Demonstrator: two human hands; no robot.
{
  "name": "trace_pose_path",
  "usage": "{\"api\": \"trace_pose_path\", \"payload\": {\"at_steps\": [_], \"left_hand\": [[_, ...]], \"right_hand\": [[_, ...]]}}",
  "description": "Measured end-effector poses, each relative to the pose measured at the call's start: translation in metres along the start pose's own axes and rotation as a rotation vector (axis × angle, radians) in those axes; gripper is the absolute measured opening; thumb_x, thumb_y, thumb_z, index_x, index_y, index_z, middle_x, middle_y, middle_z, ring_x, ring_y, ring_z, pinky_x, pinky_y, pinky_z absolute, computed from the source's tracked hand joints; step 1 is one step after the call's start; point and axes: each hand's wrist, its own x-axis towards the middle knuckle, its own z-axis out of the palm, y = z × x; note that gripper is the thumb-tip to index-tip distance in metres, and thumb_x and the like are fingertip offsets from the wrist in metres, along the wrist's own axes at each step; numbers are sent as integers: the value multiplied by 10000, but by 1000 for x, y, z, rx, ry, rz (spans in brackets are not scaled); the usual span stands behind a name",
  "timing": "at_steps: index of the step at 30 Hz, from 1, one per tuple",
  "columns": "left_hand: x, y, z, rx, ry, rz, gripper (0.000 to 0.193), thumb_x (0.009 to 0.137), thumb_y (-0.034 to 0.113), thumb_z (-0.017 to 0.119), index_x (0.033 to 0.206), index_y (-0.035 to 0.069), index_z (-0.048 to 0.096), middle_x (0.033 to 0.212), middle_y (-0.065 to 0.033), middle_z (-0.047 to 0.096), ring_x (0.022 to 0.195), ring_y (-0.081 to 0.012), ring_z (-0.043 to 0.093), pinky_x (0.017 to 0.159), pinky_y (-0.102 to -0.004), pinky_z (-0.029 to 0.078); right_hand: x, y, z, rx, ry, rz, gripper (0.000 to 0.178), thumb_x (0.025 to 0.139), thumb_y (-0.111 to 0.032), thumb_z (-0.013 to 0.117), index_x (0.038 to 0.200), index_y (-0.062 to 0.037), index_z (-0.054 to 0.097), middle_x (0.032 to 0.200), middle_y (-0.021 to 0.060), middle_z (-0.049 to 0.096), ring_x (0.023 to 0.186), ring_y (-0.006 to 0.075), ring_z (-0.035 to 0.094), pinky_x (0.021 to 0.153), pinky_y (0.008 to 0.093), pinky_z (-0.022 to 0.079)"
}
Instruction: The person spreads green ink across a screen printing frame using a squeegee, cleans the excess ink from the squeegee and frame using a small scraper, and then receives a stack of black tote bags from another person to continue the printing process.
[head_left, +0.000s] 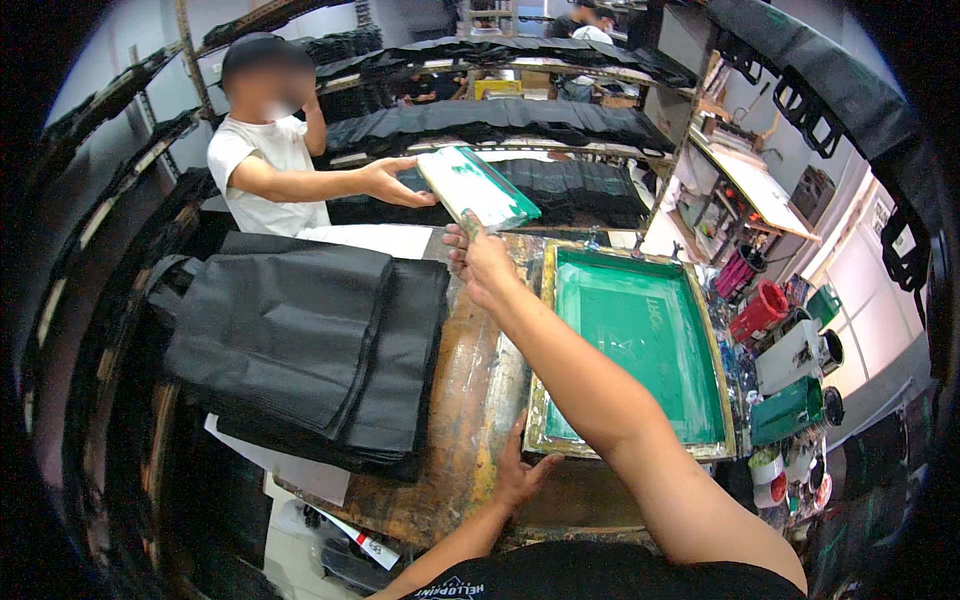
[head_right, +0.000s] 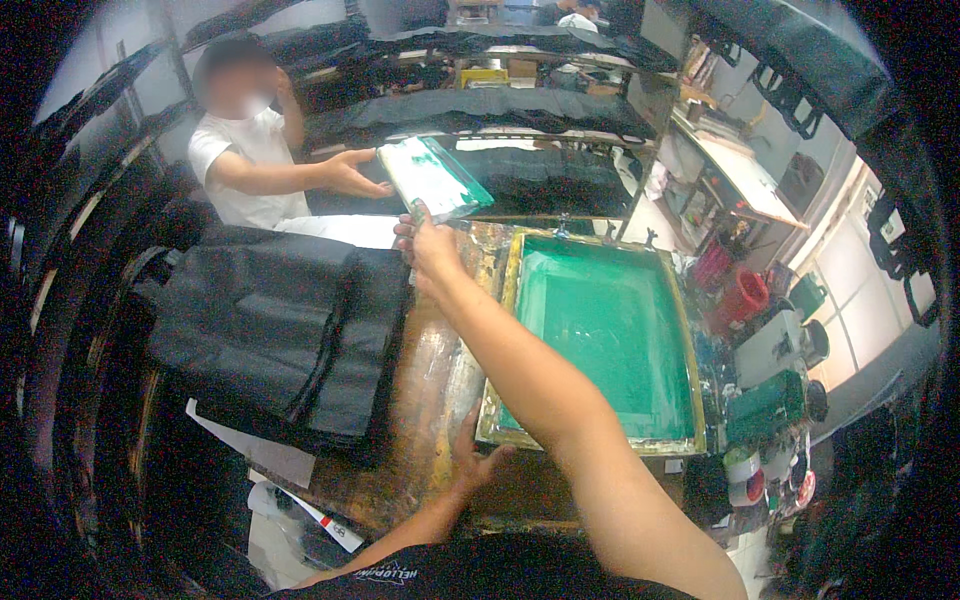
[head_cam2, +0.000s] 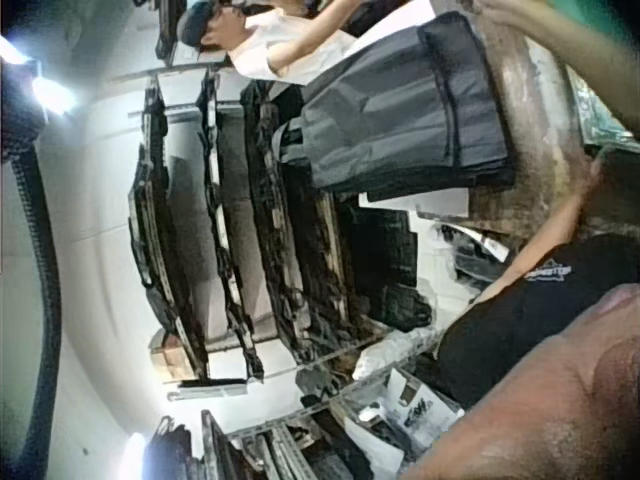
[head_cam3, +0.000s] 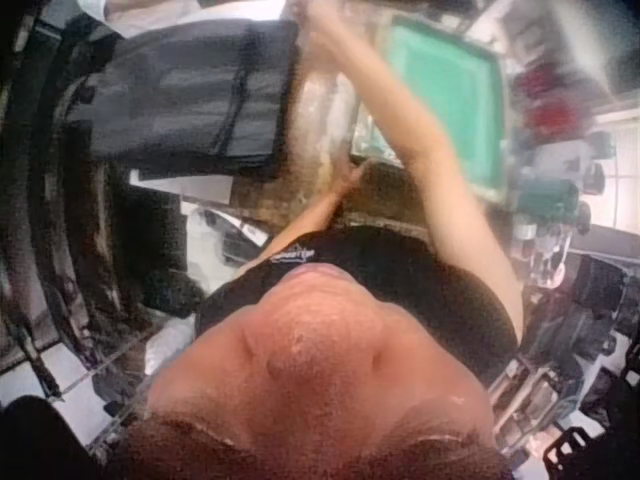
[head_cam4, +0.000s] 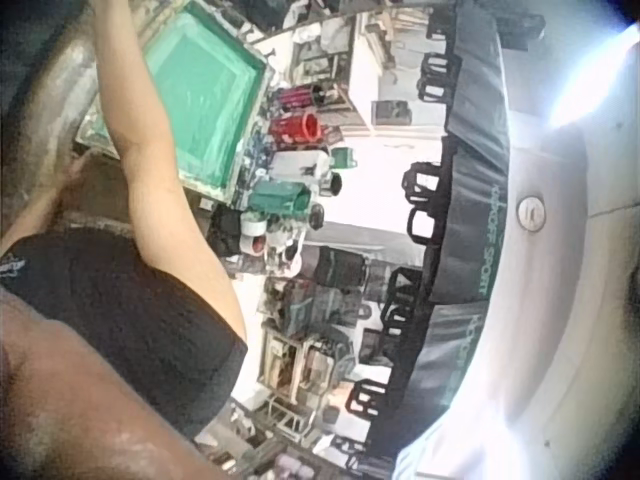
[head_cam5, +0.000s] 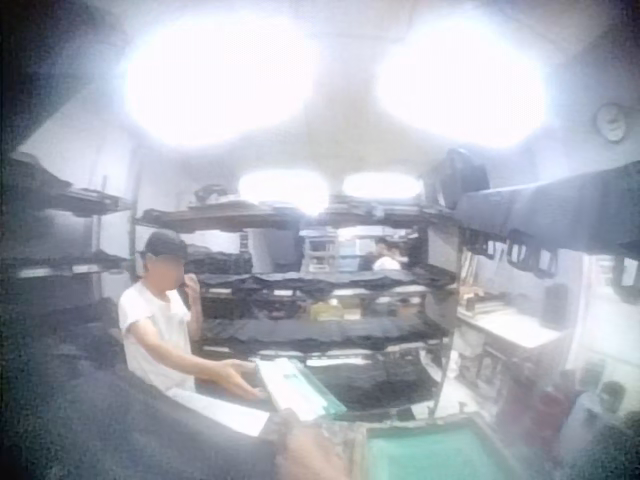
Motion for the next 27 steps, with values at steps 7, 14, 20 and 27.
{"api": "trace_pose_path", "payload": {"at_steps": [7,14,20,27], "left_hand": [[5,13,-2,-27,-13,42,888,805,251,802,1458,-39,276,1342,-213,498,1216,-275,528,1011,-367,432],[0,4,1,-66,0,-2,879,799,260,806,1447,-44,296,1328,-223,514,1207,-282,537,1012,-379,433],[2,7,3,-66,-2,14,893,784,260,818,1441,-52,301,1305,-213,529,1190,-282,541,1012,-373,426],[1,6,6,3,40,20,879,779,287,819,1421,-64,332,1308,-212,519,1192,-272,523,1023,-372,410]], "right_hand": [[27,15,18,8,107,-34,419,954,-503,538,950,-96,638,791,3,645,601,95,512,542,258,377],[36,14,20,-58,90,-40,421,951,-495,542,950,-85,639,794,10,640,598,106,516,543,274,392],[44,-4,17,-200,10,-53,484,944,-519,539,982,-48,640,805,40,633,594,116,520,533,275,401],[25,-27,-6,-417,-163,-178,479,968,-501,518,1057,-44,632,821,22,621,578,85,528,500,222,425]]}}
